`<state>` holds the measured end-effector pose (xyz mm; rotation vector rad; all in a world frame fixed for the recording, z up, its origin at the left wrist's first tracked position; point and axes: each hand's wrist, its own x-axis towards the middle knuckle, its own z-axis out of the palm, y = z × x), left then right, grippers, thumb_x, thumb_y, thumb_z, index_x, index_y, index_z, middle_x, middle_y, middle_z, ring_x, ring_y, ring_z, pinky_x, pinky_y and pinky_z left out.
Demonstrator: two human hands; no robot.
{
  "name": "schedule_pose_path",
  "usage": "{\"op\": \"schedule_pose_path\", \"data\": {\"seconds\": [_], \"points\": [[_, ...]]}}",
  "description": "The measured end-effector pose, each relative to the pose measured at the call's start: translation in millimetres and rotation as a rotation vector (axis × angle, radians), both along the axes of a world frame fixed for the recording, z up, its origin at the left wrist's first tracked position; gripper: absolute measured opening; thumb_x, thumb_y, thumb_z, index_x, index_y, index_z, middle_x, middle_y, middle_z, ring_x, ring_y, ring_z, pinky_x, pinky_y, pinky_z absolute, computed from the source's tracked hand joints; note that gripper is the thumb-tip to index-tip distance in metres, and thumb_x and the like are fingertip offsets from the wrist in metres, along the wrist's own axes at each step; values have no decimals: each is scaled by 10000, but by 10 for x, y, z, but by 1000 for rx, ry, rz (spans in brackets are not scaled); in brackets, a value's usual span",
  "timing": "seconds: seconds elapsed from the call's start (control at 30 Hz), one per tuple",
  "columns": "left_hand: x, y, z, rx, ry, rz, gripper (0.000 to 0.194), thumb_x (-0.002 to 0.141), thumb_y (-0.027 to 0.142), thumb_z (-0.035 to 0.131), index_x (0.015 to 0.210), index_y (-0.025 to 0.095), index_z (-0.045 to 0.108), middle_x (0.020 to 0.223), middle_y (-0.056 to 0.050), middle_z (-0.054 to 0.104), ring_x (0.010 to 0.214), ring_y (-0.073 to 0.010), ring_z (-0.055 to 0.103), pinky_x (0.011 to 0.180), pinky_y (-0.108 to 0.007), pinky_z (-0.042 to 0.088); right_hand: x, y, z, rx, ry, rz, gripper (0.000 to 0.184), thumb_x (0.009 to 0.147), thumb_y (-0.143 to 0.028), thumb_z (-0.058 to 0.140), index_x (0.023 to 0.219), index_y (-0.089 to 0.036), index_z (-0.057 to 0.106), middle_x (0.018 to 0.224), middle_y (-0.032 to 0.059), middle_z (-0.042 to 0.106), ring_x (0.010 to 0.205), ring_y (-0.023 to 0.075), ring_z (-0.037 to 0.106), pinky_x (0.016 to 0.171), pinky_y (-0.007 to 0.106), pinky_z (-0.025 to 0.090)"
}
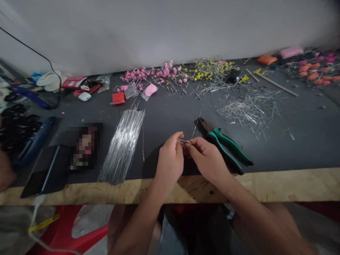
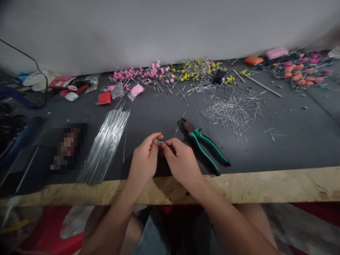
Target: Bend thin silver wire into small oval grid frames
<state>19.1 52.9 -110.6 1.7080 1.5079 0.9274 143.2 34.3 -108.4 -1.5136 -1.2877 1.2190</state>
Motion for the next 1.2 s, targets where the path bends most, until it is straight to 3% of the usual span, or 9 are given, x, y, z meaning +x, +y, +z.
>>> {"op": "schedule_pose_path", "data": {"seconds": [0.43, 0.67, 0.87, 1.0, 1.2], "points": [[-23, -40, -27, 20, 49, 3, 399, 854, 28, 371, 1153, 174, 591, 1138, -115, 685, 1068, -223, 635, 911, -420, 520, -46, -23, -13, -11, 0, 5, 197, 898, -346, 509, 858, -217, 653, 835, 32, 710, 782, 192, 643, 703, 319, 471], [-33, -30, -7, 44, 24, -35, 381, 890, 78, 382, 1198, 193, 575, 1127, -97, 685, 1073, -211, 631, 933, -410, 512, -7, 8, 30, 1, 59, -25, 189, 889, -341, 522, 800, -212, 629, 765, 15, 667, 740, 175, 612, 690, 307, 462], [-11, -75, 26, 48, -251, 7, 311, 919, 224, 483, 1223, 223, 548, 1131, -79, 672, 895, -155, 679, 737, -264, 582, 29, 47, 75, 6, 323, -60, 191, 876, -334, 562, 742, -201, 593, 690, -8, 616, 654, 132, 566, 666, 278, 467], [9, -74, 61, 55, -333, 85, 249, 878, 271, 581, 1116, 198, 592, 1027, -68, 700, 919, -159, 677, 760, -253, 581, 45, 45, 91, -60, 515, -34, 188, 871, -327, 589, 749, -188, 618, 686, -12, 616, 653, 117, 570, 661, 261, 473], [-9, -43, 126, 23, -380, 106, 188, 835, 287, 645, 998, 194, 655, 947, -41, 731, 819, -142, 696, 721, -233, 580, 56, 37, 120, -128, 576, -50, 201, 852, -328, 622, 713, -183, 624, 661, -15, 628, 613, 102, 568, 616, 239, 466]]}}
